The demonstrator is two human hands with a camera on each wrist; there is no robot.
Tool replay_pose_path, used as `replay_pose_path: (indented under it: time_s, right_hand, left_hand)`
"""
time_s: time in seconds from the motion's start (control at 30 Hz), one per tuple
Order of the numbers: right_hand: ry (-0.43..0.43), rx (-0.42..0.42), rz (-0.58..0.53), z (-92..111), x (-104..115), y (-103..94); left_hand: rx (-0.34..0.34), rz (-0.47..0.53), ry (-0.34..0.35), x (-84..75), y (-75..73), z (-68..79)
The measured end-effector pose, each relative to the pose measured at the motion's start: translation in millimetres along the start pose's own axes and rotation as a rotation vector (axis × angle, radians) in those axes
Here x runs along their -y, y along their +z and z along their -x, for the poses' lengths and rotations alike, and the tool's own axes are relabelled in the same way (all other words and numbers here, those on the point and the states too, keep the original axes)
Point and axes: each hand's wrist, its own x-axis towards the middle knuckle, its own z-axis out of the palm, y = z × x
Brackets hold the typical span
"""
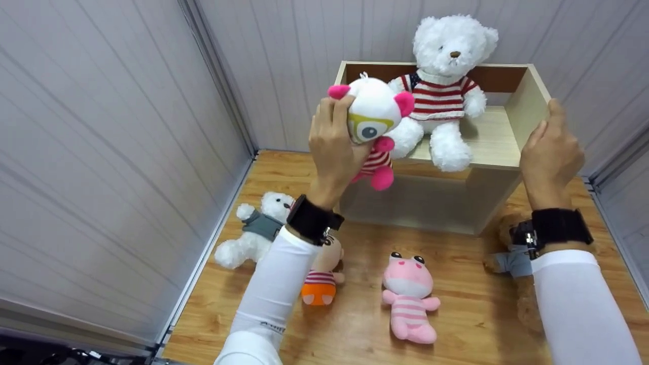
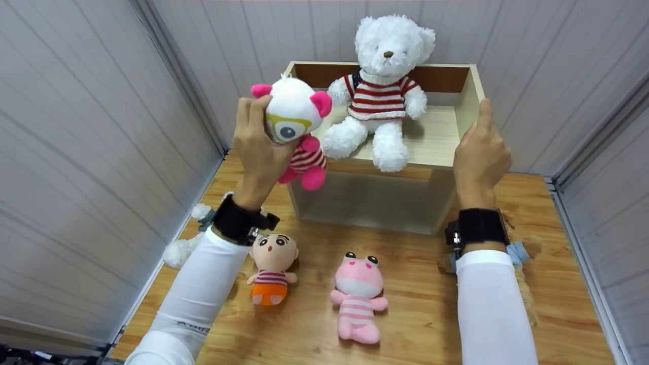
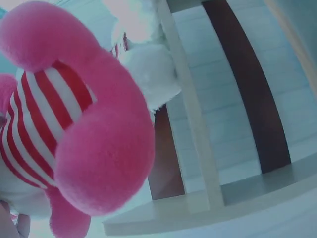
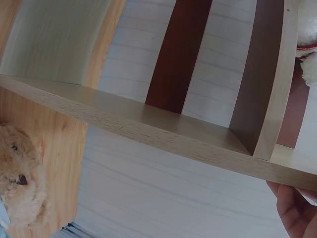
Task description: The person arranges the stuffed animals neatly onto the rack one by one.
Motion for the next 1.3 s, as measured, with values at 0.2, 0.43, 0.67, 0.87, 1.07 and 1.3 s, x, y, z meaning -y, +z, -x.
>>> replay_pose_path:
  time_s: [0.2, 0.43, 0.67, 0.87, 1.07, 1.3]
  right_hand:
    - [0.006, 0.014, -0.009, 0, -1, -0.6]
    - [-0.007, 0.033, -0.003, 2, -2, -2.4]
    - [-0.003, 0.05, 0.003, 2, -2, -3.2]
    - [0.0, 0.035, -0.005, 2, -1, -4.2]
    - [-0.013, 0.018, -0.012, 4, 0, -2.3]
    - [-0.02, 0.007, -0.005, 3, -2, -4.5]
  left_hand:
    - [-0.065, -0.02, 0.008, 0.7, 18.1, -21.1]
    - [-0.054, -0.073, -0.077, 10.6, 36.6, -37.3]
    - [0.057, -0.105, -0.192, 23.5, 61.3, -29.9]
    - [0.158, -0.245, -0.208, 27.2, 81.1, -23.8]
    - [0.201, -0.415, -0.244, 27.9, 93.7, -19.8]
    - [0.297, -0.489, -0.253, 26.1, 94.5, -21.6]
